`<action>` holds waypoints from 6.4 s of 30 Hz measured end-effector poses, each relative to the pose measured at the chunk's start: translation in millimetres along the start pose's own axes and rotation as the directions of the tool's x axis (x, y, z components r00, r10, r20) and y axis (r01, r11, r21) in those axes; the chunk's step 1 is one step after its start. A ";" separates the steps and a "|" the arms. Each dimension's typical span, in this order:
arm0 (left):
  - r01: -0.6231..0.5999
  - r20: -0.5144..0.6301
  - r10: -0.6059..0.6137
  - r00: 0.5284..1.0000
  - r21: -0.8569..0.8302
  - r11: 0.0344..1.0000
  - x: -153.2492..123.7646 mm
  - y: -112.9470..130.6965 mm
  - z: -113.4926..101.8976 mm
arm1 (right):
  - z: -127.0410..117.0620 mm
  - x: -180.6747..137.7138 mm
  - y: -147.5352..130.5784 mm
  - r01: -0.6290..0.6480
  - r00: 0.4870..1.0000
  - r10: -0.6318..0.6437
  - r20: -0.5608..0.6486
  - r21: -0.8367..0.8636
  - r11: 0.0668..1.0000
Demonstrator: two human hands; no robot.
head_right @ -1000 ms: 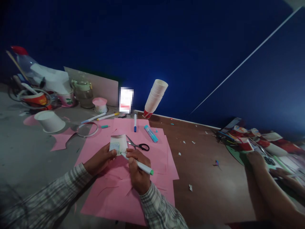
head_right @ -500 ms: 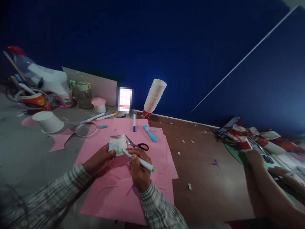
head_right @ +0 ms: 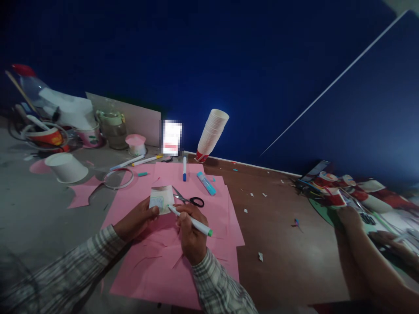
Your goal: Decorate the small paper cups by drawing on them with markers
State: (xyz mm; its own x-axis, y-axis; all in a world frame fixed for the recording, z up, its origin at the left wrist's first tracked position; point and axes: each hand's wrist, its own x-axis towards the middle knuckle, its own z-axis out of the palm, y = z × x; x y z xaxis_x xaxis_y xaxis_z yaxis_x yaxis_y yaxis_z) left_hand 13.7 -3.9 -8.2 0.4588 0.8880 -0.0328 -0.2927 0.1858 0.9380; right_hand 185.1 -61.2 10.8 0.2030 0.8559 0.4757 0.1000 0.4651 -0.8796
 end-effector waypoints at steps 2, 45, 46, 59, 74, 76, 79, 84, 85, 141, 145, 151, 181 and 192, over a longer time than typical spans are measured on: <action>-0.009 0.015 0.009 1.000 -0.007 1.000 0.2 -0.9 -0.6 | 0.3 0.1 -0.2 0.005 1.000 -0.005 -0.002 -0.008 1.000; -0.005 -0.002 0.005 1.000 -0.019 1.000 -1.8 3.1 2.3 | -0.5 1.1 -1.3 -0.002 0.999 -0.006 -0.044 -0.165 0.986; -0.004 -0.003 0.004 1.000 -0.014 1.000 -1.8 3.4 2.3 | -0.7 1.1 -1.4 -0.003 0.999 -0.003 -0.039 -0.160 0.987; -0.027 -0.010 0.027 1.000 -0.007 1.000 -1.7 4.6 3.7 | -0.5 2.2 -0.9 0.012 0.999 -0.017 -0.029 -0.162 0.987; -0.021 0.009 0.021 1.000 -0.018 1.000 -0.6 2.3 2.7 | 0.7 0.1 -4.5 0.015 1.000 -0.014 0.013 -0.083 0.996; -0.030 0.013 0.031 0.999 -0.026 0.999 -0.5 0.9 1.9 | 0.6 -0.5 -3.6 0.011 1.000 -0.010 0.007 -0.068 0.998; -0.027 0.003 0.027 1.000 -0.019 0.999 -0.6 0.5 1.7 | 0.7 -1.4 -1.7 -0.011 0.999 0.009 -0.032 -0.068 0.998; -0.016 -0.016 0.016 1.000 -0.006 1.000 -1.0 2.7 3.9 | 1.5 -0.6 -1.5 -0.006 0.999 0.000 -0.051 -0.116 0.993; -0.018 -0.019 0.018 1.000 -0.002 1.000 -1.1 2.9 4.2 | 1.6 -0.1 -1.9 -0.001 0.999 -0.006 -0.051 -0.127 0.992; -0.015 -0.024 0.017 1.000 0.065 0.998 -0.2 0.1 0.1 | 0.8 -2.8 -4.3 0.040 0.999 -0.040 0.000 -0.002 0.999; -0.001 -0.055 0.007 0.998 0.112 0.994 0.5 -5.1 -2.7 | 1.6 -3.4 -6.9 0.019 0.999 -0.018 0.030 -0.020 1.000; -0.018 -0.049 0.025 0.998 0.134 0.991 0.5 -16.8 -8.3 | 1.2 -2.2 -10.6 0.045 0.998 -0.042 0.054 -0.053 0.998; -0.034 -0.061 0.047 0.997 0.196 0.980 0.6 -15.8 -6.7 | 2.5 1.4 -16.0 0.123 0.990 -0.105 0.098 -0.198 0.972; -0.033 -0.060 0.047 0.997 0.220 0.975 0.7 -9.9 -3.4 | 1.0 -0.4 -11.1 0.063 0.997 -0.055 0.054 -0.141 0.988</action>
State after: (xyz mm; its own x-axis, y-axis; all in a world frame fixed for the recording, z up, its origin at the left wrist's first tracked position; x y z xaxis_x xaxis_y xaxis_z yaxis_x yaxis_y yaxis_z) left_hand 14.1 -3.7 -18.7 0.3934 0.9193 -0.0091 -0.1160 0.0595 0.9915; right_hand 182.9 -66.4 20.4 0.1442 0.8398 0.5234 0.2487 0.4812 -0.8406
